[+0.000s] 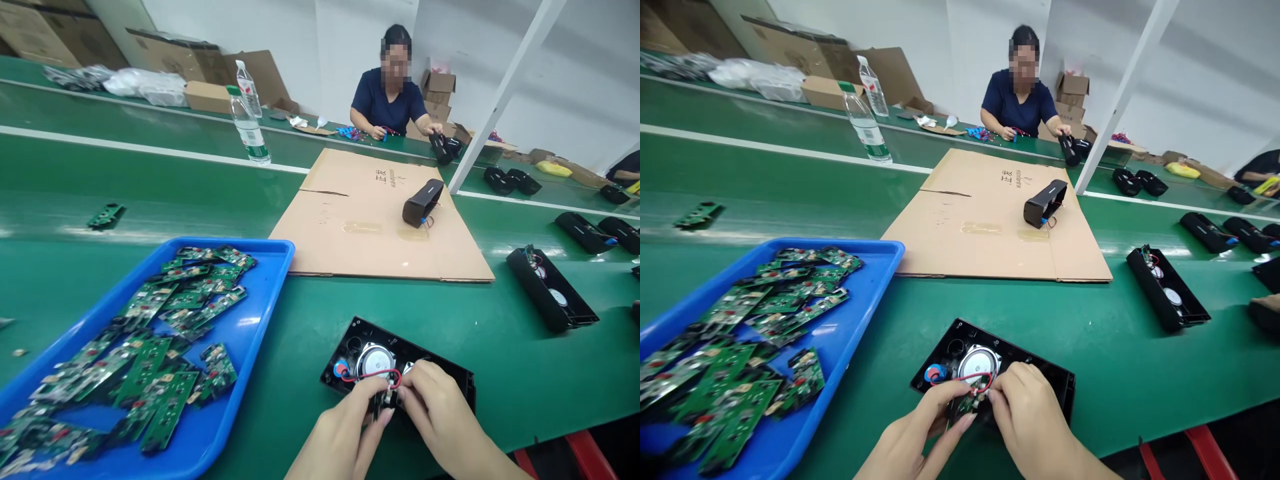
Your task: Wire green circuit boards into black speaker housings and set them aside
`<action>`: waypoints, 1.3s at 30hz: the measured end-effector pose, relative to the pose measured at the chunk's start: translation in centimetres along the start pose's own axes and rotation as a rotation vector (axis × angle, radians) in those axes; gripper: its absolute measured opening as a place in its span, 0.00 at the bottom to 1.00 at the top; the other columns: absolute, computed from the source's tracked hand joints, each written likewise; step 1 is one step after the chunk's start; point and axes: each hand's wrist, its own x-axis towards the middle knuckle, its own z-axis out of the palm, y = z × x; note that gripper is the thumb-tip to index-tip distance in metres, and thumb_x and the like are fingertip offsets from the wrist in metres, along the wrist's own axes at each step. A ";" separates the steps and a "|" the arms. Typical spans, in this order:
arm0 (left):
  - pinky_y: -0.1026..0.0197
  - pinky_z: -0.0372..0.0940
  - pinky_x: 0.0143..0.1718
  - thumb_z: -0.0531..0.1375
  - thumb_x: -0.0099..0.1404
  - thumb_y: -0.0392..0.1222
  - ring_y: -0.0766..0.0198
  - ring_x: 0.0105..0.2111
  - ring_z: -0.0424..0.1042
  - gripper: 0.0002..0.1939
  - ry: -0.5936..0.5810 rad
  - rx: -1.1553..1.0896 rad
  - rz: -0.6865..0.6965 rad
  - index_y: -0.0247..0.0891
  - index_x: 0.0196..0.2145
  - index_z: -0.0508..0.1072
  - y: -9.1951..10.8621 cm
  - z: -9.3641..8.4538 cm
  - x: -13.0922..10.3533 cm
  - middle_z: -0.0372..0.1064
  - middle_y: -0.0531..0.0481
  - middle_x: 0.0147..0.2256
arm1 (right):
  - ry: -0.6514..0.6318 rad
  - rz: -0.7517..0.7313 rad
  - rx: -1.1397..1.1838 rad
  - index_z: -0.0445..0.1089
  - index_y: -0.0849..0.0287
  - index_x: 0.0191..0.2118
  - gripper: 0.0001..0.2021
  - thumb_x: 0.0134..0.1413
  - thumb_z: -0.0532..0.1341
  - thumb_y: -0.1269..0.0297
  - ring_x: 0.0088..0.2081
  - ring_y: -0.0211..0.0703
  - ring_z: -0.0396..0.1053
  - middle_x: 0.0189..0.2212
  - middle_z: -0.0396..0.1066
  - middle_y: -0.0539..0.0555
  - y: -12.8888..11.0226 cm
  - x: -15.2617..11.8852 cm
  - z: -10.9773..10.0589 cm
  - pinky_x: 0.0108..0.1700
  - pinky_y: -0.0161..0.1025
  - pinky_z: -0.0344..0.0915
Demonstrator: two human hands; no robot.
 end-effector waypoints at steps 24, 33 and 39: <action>0.60 0.64 0.38 0.49 0.66 0.32 0.58 0.35 0.72 0.10 -0.155 -0.149 -0.071 0.42 0.43 0.64 1.1 -2.7 3.1 0.72 0.53 0.32 | -0.236 -0.138 -0.043 0.67 0.61 0.45 0.17 0.68 0.47 0.55 0.30 0.40 0.70 0.28 0.72 0.53 1.8 3.2 -1.8 0.32 0.36 0.67; 0.60 0.69 0.33 0.47 0.66 0.32 0.58 0.32 0.76 0.14 -0.102 -0.157 -0.139 0.42 0.46 0.65 1.0 -1.9 2.3 0.74 0.50 0.34 | -0.238 -0.161 -0.072 0.68 0.60 0.34 0.18 0.68 0.46 0.56 0.27 0.39 0.66 0.26 0.70 0.53 1.3 3.1 -1.0 0.28 0.35 0.61; 0.64 0.67 0.26 0.49 0.66 0.33 0.59 0.27 0.76 0.11 -0.034 -0.023 -0.077 0.42 0.44 0.65 1.7 -2.0 1.0 0.74 0.52 0.29 | -0.382 0.019 0.136 0.67 0.58 0.39 0.03 0.61 0.57 0.68 0.28 0.37 0.68 0.27 0.70 0.48 1.4 3.2 -1.4 0.31 0.32 0.62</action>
